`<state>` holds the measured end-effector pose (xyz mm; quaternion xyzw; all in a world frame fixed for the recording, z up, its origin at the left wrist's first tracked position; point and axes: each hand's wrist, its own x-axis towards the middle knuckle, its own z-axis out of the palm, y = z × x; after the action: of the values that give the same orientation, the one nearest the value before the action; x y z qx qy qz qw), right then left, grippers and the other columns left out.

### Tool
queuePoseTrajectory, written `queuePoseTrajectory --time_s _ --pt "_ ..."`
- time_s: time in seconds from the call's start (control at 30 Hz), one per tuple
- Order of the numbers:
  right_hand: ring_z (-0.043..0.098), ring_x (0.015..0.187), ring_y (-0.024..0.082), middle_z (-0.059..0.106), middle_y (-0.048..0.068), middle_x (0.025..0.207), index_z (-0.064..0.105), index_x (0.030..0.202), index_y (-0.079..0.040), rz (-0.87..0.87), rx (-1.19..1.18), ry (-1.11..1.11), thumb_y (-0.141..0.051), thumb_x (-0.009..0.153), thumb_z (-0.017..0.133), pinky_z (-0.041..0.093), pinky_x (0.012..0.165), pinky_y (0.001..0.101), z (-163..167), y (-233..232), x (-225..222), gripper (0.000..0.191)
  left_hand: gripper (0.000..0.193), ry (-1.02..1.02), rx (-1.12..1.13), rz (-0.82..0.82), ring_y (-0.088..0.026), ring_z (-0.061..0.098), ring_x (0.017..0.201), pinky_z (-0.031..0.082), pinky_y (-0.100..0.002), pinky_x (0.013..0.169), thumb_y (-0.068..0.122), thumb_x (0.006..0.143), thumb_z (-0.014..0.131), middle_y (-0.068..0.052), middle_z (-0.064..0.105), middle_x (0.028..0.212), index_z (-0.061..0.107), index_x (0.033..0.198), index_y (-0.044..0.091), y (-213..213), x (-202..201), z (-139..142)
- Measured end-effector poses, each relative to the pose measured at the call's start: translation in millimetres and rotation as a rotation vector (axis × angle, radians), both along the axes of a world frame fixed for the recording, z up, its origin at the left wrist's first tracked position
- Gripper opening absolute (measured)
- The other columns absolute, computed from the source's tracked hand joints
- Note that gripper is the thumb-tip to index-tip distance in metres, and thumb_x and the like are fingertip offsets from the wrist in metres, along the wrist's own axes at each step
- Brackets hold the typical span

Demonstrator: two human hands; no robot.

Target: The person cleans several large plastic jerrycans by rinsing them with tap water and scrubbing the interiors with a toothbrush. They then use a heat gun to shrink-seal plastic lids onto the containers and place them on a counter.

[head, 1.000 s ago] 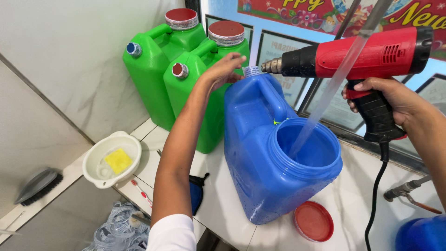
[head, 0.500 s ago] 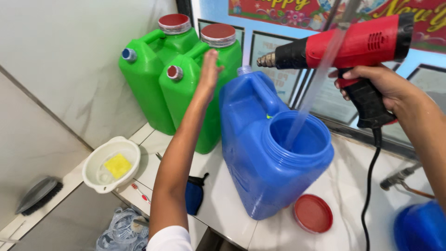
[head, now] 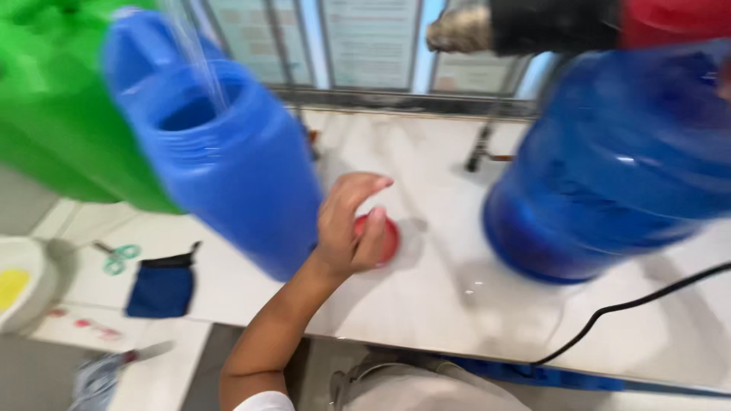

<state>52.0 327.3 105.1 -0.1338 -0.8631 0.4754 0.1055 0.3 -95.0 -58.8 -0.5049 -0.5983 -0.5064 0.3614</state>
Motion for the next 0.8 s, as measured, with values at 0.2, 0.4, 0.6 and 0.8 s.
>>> queuePoseTrajectory --time_s 0.2,0.4,0.6,0.8 --pt "0.070 0.082 0.029 0.074 0.017 0.093 0.073 0.109 -0.002 -0.176 0.348 0.070 -0.030 0.087 0.076 0.057 0.074 0.0407 -18.7 183.7 50.0 0.036 0.027 -0.865 0.116 -0.289 -0.022 0.062 0.116 0.050 -0.037 0.103 0.018 0.104 0.049 -0.008 0.068 0.120 0.061 0.124 0.002 211.5 -29.9 -46.6" --pt "0.071 0.085 0.034 0.074 0.020 0.093 0.076 0.106 -0.002 -0.295 0.842 0.109 -0.036 0.087 0.078 0.058 0.078 0.0439 -26.3 337.5 90.2 0.039 0.048 -1.130 0.191 -0.425 -0.021 0.055 0.125 0.041 -0.040 0.108 0.041 0.110 0.036 -0.009 0.060 0.130 0.057 0.133 0.004 290.1 -72.1 -98.3" --pt "0.073 0.088 0.039 0.075 0.024 0.093 0.078 0.103 -0.002 -0.365 1.142 0.069 -0.042 0.087 0.081 0.059 0.082 0.0470 -29.3 353.5 -6.0 0.043 0.058 -1.415 0.190 -0.656 -0.025 0.054 0.132 0.039 -0.041 0.115 0.044 0.107 0.036 -0.013 0.059 0.142 0.052 0.145 0.004 314.0 -89.6 -126.8" --pt "0.070 0.099 0.043 0.073 0.024 0.108 0.074 0.119 -0.008 -0.365 1.165 0.013 -0.045 0.075 0.081 0.055 0.085 0.0555 -35.9 327.4 -47.0 0.058 0.062 -1.605 0.251 -0.637 -0.026 0.054 0.133 0.040 -0.040 0.116 0.048 0.105 0.033 -0.014 0.057 0.145 0.046 0.148 0.005 341.0 -79.7 -144.9"
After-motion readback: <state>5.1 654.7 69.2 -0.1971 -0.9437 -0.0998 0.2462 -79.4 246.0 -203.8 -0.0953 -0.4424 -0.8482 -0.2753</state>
